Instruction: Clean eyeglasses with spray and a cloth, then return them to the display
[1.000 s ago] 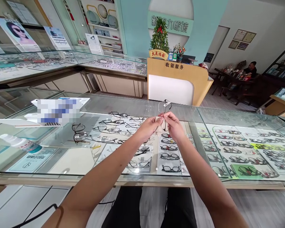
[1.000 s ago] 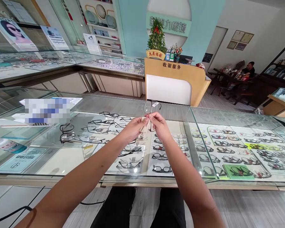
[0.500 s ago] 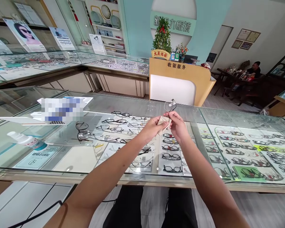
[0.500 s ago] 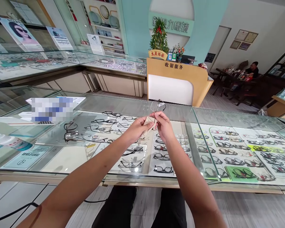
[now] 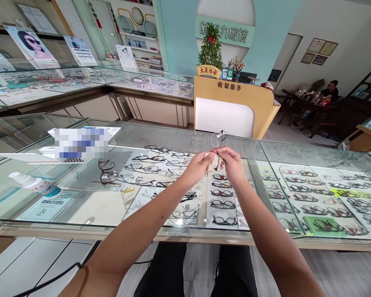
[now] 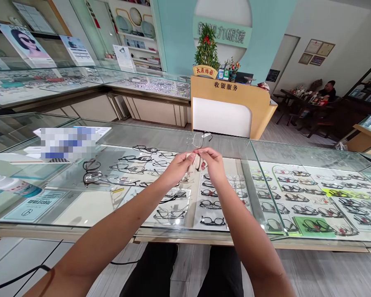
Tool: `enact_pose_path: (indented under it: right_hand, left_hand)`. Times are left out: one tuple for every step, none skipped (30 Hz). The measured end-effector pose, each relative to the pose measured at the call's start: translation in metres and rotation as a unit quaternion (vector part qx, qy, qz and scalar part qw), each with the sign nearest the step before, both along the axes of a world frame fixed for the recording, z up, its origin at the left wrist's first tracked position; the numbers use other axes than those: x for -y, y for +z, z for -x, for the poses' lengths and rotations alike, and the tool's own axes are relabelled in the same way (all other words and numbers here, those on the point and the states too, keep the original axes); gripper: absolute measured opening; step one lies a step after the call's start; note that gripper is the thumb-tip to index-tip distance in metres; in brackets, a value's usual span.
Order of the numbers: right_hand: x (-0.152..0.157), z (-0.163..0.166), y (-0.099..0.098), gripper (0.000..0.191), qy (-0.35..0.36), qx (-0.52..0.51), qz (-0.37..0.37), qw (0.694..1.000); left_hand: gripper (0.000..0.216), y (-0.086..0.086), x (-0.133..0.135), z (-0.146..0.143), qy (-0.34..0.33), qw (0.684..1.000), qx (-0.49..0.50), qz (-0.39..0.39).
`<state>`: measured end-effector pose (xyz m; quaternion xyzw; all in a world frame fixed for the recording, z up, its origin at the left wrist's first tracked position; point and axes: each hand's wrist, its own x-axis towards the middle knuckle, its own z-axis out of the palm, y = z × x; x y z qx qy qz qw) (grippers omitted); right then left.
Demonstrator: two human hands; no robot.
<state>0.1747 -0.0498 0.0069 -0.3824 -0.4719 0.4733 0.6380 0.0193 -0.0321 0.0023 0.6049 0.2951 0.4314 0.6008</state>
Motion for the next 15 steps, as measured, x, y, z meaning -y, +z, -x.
enact_pose_path:
  right_hand:
    - [-0.0011, -0.0012, -0.0009, 0.026, -0.004, -0.005, 0.006, 1.0]
    - [-0.0024, -0.0024, -0.0018, 0.026, -0.009, -0.008, 0.012, 1.0]
    - [-0.0036, -0.0035, -0.0025, 0.027, -0.014, -0.014, 0.019, 1.0]
    - [-0.0046, -0.0043, -0.003, 0.027, -0.017, -0.02, 0.028, 0.999]
    - [-0.0054, -0.0047, -0.0033, 0.028, -0.017, -0.028, 0.036, 0.999]
    - [-0.0058, -0.0048, -0.0034, 0.029, -0.013, -0.036, 0.043, 0.998]
    - [-0.0059, -0.0044, -0.0033, 0.03, -0.005, -0.044, 0.046, 0.998]
    - [-0.0054, -0.0037, -0.0031, 0.031, 0.008, -0.048, 0.046, 0.998]
    - [-0.0047, -0.0027, -0.0028, 0.032, 0.021, -0.049, 0.041, 0.998]
    - [-0.0038, -0.0016, -0.0024, 0.033, 0.034, -0.047, 0.033, 0.998]
    - [-0.0028, -0.0005, -0.0021, 0.033, 0.045, -0.042, 0.024, 0.998]
    - [-0.0019, 0.0004, -0.0018, 0.033, 0.052, -0.036, 0.018, 0.998]
    - [-0.0012, 0.001, -0.0016, 0.033, 0.055, -0.033, 0.014, 0.998]
    - [-0.0008, 0.0012, -0.0015, 0.032, 0.055, -0.033, 0.013, 0.998]
    - [-0.0009, 0.0011, -0.0015, 0.032, 0.052, -0.037, 0.013, 0.998]
  left_hand:
    - [0.064, 0.0003, -0.0001, 0.0014, -0.005, 1.0, -0.002, 0.009]
    - [0.063, 0.0005, -0.0005, 0.0027, -0.01, 1.0, -0.004, 0.02]
    - [0.062, 0.0006, -0.0011, 0.0038, -0.015, 0.999, -0.004, 0.031]
    - [0.061, 0.0006, -0.0019, 0.0046, -0.019, 0.999, -0.002, 0.041]
    - [0.059, 0.0005, -0.0026, 0.0051, -0.023, 0.999, 0.0, 0.048]
    - [0.059, 0.0004, -0.0033, 0.0053, -0.026, 0.998, 0.001, 0.051]
    - [0.058, 0.0002, -0.0039, 0.0053, -0.029, 0.998, -0.001, 0.051]
    - [0.057, -0.0001, -0.0042, 0.005, -0.029, 0.998, -0.005, 0.049]
    - [0.057, -0.0003, -0.0044, 0.0046, -0.024, 0.999, -0.009, 0.045]
    - [0.056, -0.0005, -0.0045, 0.0042, -0.017, 0.999, -0.012, 0.041]
    - [0.057, -0.0005, -0.0044, 0.0038, -0.008, 0.999, -0.013, 0.035]
    - [0.058, -0.0005, -0.0043, 0.0036, -0.002, 0.999, -0.013, 0.029]
    - [0.059, -0.0003, -0.0041, 0.0036, -0.001, 1.0, -0.013, 0.024]
    - [0.06, 0.0, -0.0039, 0.0038, -0.005, 1.0, -0.013, 0.021]
    - [0.06, 0.0004, -0.0038, 0.0041, -0.012, 1.0, -0.014, 0.022]
